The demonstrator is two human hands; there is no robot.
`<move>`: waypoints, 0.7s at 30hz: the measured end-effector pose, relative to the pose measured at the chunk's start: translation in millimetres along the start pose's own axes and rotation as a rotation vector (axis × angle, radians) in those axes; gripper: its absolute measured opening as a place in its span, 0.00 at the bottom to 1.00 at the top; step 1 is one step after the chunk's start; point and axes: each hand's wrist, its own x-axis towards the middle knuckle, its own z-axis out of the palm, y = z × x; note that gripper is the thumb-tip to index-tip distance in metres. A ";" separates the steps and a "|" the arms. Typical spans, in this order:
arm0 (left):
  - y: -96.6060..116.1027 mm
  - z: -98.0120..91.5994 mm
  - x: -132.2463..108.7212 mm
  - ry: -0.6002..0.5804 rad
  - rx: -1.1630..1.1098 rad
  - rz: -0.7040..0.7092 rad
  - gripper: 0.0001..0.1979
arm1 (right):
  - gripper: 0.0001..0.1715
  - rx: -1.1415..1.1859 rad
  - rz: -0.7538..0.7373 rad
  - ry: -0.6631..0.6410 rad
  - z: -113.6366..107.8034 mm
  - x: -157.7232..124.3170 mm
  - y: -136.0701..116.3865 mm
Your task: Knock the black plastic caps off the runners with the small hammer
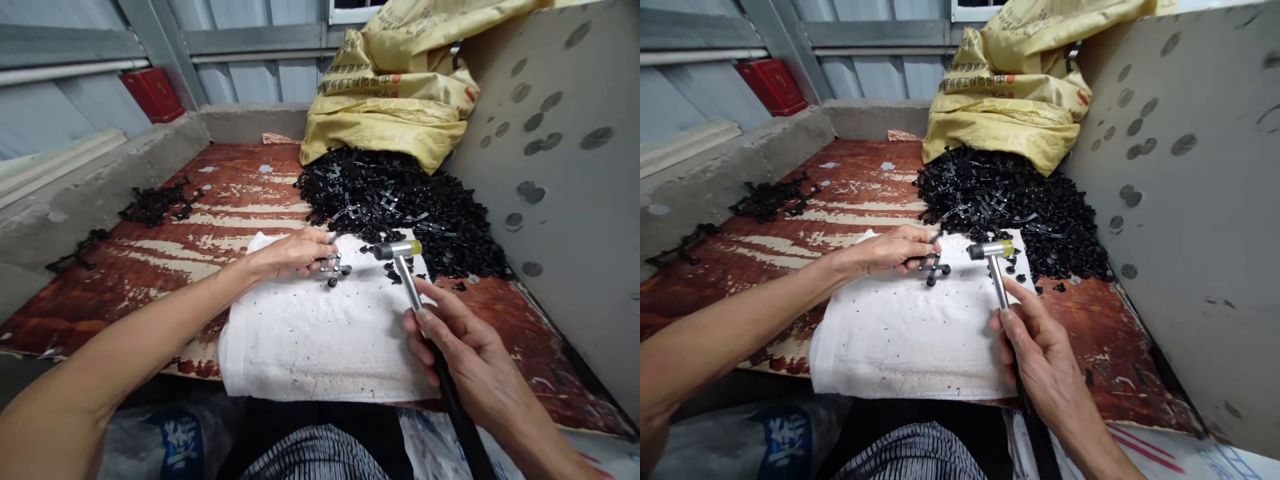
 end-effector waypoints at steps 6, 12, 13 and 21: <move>8.8 31.8 21.4 0.071 0.122 0.058 0.09 | 0.33 0.370 0.132 0.055 -2.1 -0.9 8.4; 7.9 35.6 31.0 0.073 0.098 0.006 0.09 | 0.32 0.357 0.094 0.047 -4.0 -1.4 9.3; 8.1 35.5 31.2 0.080 0.093 -0.005 0.10 | 0.32 0.355 0.090 0.049 -4.1 -1.9 9.7; 13.6 38.8 29.3 0.090 0.078 -0.030 0.11 | 0.35 0.370 0.090 0.063 -3.7 -2.3 9.5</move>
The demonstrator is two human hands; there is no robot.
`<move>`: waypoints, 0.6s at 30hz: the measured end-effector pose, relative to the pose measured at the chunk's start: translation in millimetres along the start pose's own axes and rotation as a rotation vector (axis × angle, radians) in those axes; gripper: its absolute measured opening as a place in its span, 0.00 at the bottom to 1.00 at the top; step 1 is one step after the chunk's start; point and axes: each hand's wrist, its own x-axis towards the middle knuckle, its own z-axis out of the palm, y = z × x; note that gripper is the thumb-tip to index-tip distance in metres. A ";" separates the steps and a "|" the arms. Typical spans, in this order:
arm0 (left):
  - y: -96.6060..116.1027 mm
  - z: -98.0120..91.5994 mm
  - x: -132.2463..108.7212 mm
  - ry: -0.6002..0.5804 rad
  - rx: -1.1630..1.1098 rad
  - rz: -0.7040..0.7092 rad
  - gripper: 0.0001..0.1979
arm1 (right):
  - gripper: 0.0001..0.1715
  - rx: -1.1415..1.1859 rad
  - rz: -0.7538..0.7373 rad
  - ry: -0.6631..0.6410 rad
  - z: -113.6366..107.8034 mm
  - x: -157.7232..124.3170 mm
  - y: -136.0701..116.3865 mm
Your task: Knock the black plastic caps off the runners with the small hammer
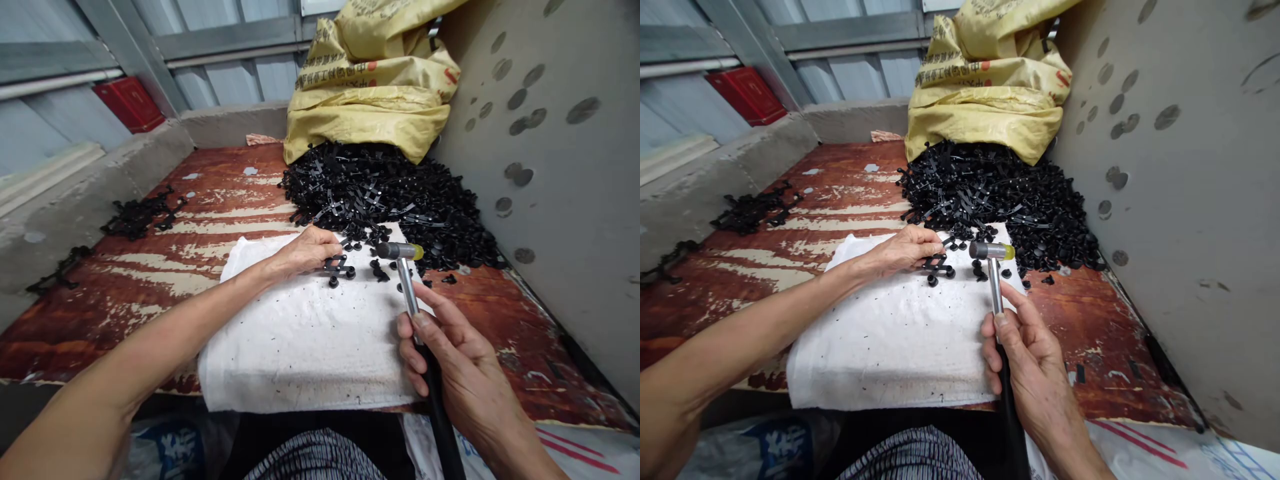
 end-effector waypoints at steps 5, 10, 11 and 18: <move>-4.8 -0.7 3.2 0.001 0.015 0.005 0.10 | 0.32 -0.016 -0.016 -0.013 -1.2 0.5 1.8; -5.5 -1.0 3.9 0.005 0.015 0.014 0.10 | 0.32 -0.010 -0.017 -0.020 -2.5 0.4 3.1; -5.8 -1.0 4.0 0.006 0.019 0.016 0.10 | 0.32 -0.008 -0.018 -0.019 -2.6 0.3 3.1; -5.9 -0.8 5.1 0.001 0.042 0.009 0.10 | 0.32 -0.008 -0.020 -0.020 -2.3 0.5 2.1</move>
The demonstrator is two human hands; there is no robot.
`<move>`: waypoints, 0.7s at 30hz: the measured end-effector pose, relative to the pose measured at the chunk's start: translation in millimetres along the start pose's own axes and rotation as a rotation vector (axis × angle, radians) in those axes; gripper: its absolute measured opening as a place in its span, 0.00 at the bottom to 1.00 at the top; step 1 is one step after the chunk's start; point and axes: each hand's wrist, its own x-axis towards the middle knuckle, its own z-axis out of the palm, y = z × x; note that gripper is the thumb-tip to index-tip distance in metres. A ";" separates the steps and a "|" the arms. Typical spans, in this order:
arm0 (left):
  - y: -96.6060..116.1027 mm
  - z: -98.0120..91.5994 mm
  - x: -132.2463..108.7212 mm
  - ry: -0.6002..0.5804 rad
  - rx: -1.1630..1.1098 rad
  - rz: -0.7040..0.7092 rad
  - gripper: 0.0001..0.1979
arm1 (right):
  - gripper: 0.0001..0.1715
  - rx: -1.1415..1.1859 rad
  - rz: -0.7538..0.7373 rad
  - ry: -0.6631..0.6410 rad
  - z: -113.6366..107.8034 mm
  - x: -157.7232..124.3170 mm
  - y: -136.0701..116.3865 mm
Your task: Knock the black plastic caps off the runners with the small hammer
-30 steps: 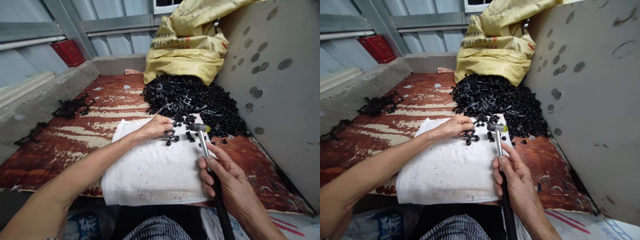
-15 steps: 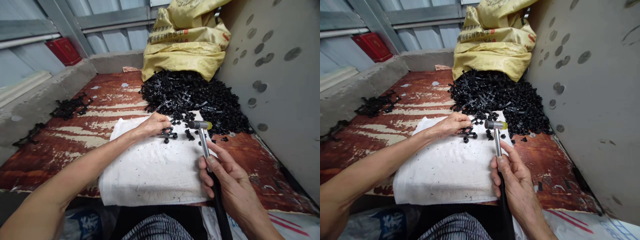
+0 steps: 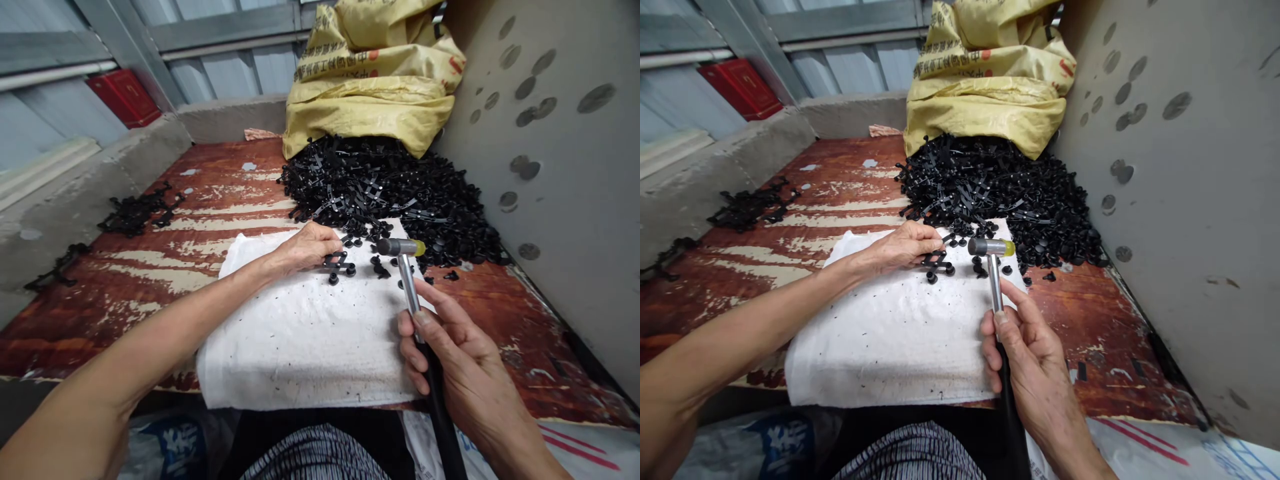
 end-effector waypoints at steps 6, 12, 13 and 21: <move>5.2 1.1 -2.9 0.011 0.015 -0.027 0.10 | 0.31 -0.004 0.001 0.003 0.5 -0.1 -0.1; 6.2 1.9 -1.9 0.023 0.058 -0.008 0.11 | 0.32 -0.011 0.001 0.006 0.6 1.6 0.9; 6.4 1.8 -1.8 0.019 0.057 -0.012 0.12 | 0.33 -0.013 -0.003 0.006 0.5 1.5 1.0; 7.8 -5.9 -2.1 0.038 0.293 0.059 0.12 | 0.28 -0.538 -0.132 -0.119 -9.9 11.9 -13.0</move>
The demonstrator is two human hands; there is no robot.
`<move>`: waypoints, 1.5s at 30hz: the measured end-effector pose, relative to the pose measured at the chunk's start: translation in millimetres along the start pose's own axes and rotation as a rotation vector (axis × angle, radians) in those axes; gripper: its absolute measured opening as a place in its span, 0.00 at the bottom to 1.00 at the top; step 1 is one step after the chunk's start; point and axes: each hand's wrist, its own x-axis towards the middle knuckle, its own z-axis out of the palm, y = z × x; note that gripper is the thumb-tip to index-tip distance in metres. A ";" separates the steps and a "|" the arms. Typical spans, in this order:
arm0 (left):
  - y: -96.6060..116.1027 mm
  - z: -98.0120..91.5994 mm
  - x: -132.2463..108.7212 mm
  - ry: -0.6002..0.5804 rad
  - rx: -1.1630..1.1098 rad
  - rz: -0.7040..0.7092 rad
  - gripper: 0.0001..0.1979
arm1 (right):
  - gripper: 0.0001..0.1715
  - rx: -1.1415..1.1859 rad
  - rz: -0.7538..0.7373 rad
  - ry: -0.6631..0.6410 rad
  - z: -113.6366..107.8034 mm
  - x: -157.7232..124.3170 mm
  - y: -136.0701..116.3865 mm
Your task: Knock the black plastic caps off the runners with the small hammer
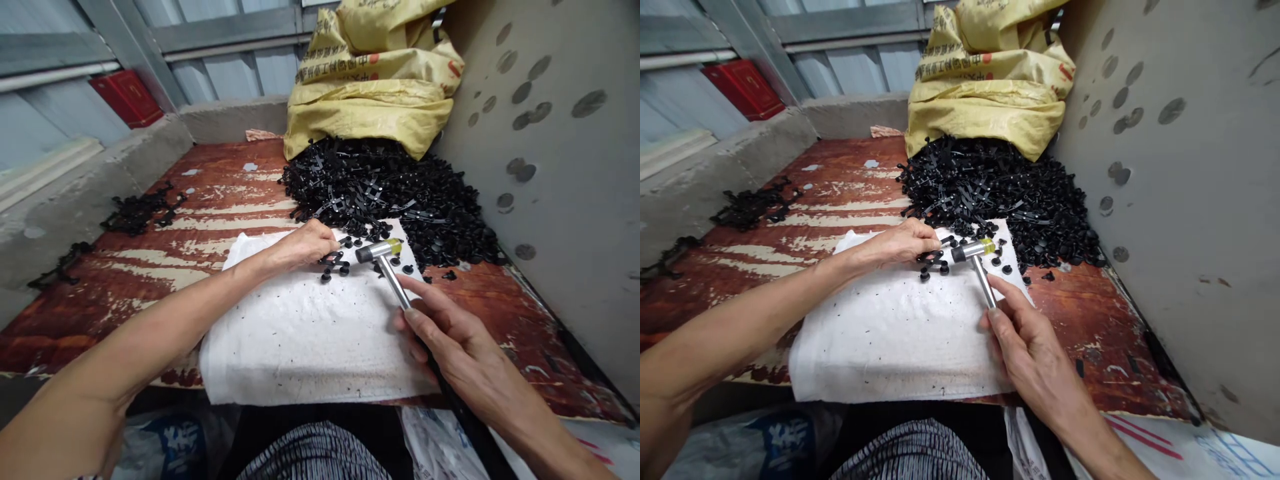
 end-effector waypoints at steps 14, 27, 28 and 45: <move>-1.7 0.6 0.8 0.001 -0.029 0.021 0.15 | 0.33 -0.967 -0.837 0.242 -9.2 43.3 -17.2; -3.9 4.6 2.0 -0.003 -0.093 -0.057 0.15 | 0.31 -1.179 -0.644 0.110 -13.1 51.6 -10.4; -4.5 5.1 2.3 0.000 -0.096 -0.055 0.15 | 0.32 -1.146 -0.656 0.129 -13.5 52.0 -8.9; 11.9 9.9 -52.1 -0.032 0.079 0.259 0.12 | 0.12 -0.172 -0.200 -0.008 6.5 41.6 -27.4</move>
